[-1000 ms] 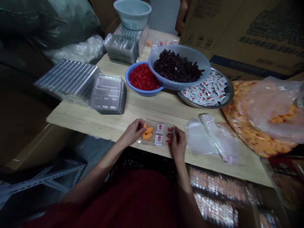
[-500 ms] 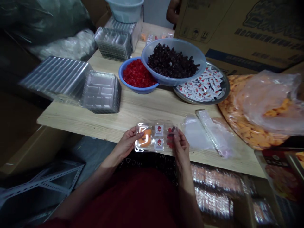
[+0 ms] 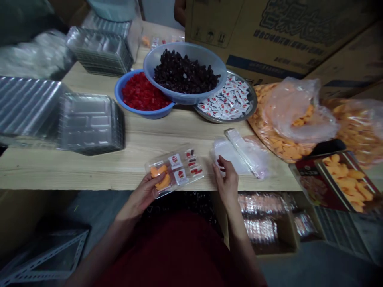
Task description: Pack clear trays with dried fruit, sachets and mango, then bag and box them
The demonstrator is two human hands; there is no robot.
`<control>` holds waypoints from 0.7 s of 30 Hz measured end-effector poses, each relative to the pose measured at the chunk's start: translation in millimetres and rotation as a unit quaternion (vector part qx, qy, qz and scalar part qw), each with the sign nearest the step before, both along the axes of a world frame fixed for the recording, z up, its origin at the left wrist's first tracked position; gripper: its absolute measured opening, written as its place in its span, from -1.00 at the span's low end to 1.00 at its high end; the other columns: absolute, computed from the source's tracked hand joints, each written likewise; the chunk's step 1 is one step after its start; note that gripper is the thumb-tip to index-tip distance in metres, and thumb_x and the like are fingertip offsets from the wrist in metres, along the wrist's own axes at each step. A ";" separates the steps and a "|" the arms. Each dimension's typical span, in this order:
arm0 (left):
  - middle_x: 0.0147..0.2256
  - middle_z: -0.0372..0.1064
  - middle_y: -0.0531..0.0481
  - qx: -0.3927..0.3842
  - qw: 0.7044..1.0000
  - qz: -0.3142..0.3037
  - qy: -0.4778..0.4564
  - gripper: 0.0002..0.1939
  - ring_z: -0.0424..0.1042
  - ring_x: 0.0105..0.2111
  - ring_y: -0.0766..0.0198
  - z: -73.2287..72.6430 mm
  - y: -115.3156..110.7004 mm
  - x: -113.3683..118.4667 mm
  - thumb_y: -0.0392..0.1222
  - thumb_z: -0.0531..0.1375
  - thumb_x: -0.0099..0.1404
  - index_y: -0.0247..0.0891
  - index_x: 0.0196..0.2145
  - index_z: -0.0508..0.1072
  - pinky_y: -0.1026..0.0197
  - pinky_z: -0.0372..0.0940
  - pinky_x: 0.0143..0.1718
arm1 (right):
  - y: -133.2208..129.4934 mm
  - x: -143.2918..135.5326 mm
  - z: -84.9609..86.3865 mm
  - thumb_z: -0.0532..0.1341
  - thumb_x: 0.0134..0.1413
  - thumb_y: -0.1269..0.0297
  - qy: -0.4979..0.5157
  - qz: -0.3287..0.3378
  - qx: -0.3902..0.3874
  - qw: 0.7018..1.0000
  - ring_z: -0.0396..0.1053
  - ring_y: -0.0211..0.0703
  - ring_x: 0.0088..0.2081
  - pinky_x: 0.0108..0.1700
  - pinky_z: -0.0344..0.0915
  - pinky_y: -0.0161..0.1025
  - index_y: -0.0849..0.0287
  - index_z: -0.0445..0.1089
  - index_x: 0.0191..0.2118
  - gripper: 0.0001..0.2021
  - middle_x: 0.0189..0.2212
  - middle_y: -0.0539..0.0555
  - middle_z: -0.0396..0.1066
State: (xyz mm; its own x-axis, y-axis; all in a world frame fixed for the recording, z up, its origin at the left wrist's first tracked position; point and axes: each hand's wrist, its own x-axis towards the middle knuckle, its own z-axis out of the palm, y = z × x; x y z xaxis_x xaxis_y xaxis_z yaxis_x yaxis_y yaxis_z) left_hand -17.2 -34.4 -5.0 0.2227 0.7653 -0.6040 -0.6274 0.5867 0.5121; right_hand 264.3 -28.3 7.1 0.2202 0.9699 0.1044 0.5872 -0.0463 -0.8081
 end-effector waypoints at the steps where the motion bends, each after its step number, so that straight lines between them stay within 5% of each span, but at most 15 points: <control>1: -0.12 0.62 -0.12 0.000 1.000 0.011 0.001 -0.58 0.63 -0.20 0.18 -0.9 2.1 -1.5 -0.35 0.43 0.16 -0.29 -0.01 0.56 0.21 0.53 -0.07 | 2.6 7.9 -1.5 0.19 0.32 0.05 -0.084 0.001 0.004 0.996 0.41 0.04 -0.02 0.01 0.40 -0.03 0.18 0.43 0.16 -0.58 -0.01 0.25 0.46; 5: -0.09 0.60 -0.14 -0.013 0.999 0.034 0.028 -0.58 0.63 -0.20 0.17 1.8 9.4 -5.8 -0.38 0.38 0.18 -0.30 0.02 0.54 0.19 0.55 -0.10 | 19.5 22.7 -10.6 0.25 0.23 0.29 -0.334 0.022 -0.063 0.940 0.37 0.09 -0.09 -0.12 0.35 -0.10 0.26 0.54 -0.18 -0.83 -0.14 0.30 0.45; 10: -0.06 0.59 -0.17 -0.015 0.998 0.050 0.039 -0.60 0.62 -0.14 0.14 8.5 9.6 -6.2 -0.40 0.33 0.22 -0.32 0.04 0.53 0.11 0.54 -0.02 | 40.0 26.0 -8.8 0.18 0.25 0.43 -0.374 0.065 -0.091 0.921 0.38 -0.10 -0.35 -0.39 0.19 -0.25 0.21 0.51 -0.42 -0.77 -0.33 0.24 0.46; 16: -0.07 0.59 -0.18 -0.019 0.998 0.053 0.041 -0.58 0.63 -0.15 0.13 7.9 9.7 -6.3 -0.43 0.29 0.25 -0.32 0.07 0.50 0.07 0.54 -0.01 | 57.5 42.5 -11.7 0.31 -0.03 0.45 -0.195 0.049 -0.133 0.971 0.30 -0.23 -0.49 -0.40 0.13 -0.29 0.16 0.42 -0.58 -0.83 -0.50 0.07 0.44; 21: -0.05 0.59 -0.16 -0.016 0.998 0.052 0.037 -0.60 0.61 -0.10 0.14 8.5 14.6 -2.7 -0.43 0.26 0.28 -0.30 0.07 0.51 0.10 0.53 0.01 | 68.9 60.7 -24.2 0.45 -0.18 0.03 0.072 0.036 -0.161 0.984 0.16 -0.32 -0.60 -0.50 0.11 -0.32 0.17 0.36 -0.65 -0.63 -0.68 -0.05 0.33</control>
State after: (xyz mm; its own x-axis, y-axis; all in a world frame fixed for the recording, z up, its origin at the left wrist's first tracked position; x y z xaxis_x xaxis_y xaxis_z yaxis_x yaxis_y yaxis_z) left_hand -19.9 -19.7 3.6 0.0975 0.7625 -0.6396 -0.6466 0.5371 0.5417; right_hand 325.0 40.6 -17.1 0.1394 0.9612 -0.2381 0.4782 -0.2759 -0.8338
